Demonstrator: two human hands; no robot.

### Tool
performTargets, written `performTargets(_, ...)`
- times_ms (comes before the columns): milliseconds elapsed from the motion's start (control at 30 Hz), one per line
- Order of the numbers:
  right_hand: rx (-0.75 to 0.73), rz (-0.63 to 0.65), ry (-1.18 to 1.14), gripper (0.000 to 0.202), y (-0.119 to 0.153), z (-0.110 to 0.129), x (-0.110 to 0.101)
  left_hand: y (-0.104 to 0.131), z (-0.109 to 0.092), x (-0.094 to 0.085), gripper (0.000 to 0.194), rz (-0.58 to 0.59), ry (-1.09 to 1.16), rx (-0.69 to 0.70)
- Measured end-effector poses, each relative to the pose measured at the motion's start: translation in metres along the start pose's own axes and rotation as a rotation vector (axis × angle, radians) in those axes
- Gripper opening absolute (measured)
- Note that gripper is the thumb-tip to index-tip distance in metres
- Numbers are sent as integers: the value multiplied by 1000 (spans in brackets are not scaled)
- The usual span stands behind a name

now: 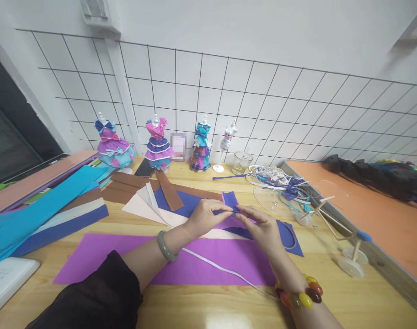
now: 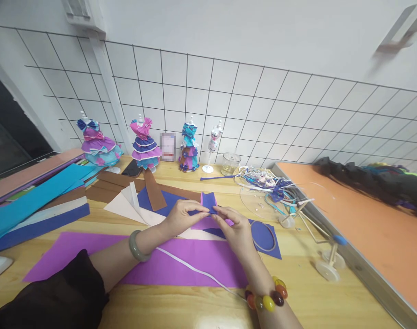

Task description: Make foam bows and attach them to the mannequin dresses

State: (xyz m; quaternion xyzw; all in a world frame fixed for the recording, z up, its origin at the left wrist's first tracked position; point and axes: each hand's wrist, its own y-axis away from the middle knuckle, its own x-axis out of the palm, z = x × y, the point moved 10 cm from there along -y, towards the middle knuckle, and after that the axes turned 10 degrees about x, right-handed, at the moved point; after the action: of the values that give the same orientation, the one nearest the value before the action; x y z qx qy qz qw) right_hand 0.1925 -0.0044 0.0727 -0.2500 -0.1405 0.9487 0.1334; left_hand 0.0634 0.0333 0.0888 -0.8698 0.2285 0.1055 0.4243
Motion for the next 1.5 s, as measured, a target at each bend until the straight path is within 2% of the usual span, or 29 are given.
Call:
performTargets(233, -116, 47, -6, 15, 1, 7, 3, 1, 3, 1, 13, -9, -2, -15)
performTargets(400, -126, 33, -4, 13, 1, 9, 1, 3, 6, 1, 12, -17, -10, -52)
performTargets(533, 16, 46, -81, 12, -2, -4, 4, 3, 8, 1, 12, -19, 1, -80)
performTargets(633, 197, 72, -197, 22, -2, -22, 7, 3, 7, 0, 11, -25, 2, -75)
performTargets(733, 291, 101, -281, 31, -2, -31, 11, 3, 5, 1, 11, -24, 3, -65)
performTargets(1167, 282, 107, -288, 17, -3, -24, 8, 4, 12, 3, 15, -10, 50, -147)
performTargets(1500, 383, 30, -351, 19, -1, -33, 3, 9, 22, 4, 16, -62, 147, -272)
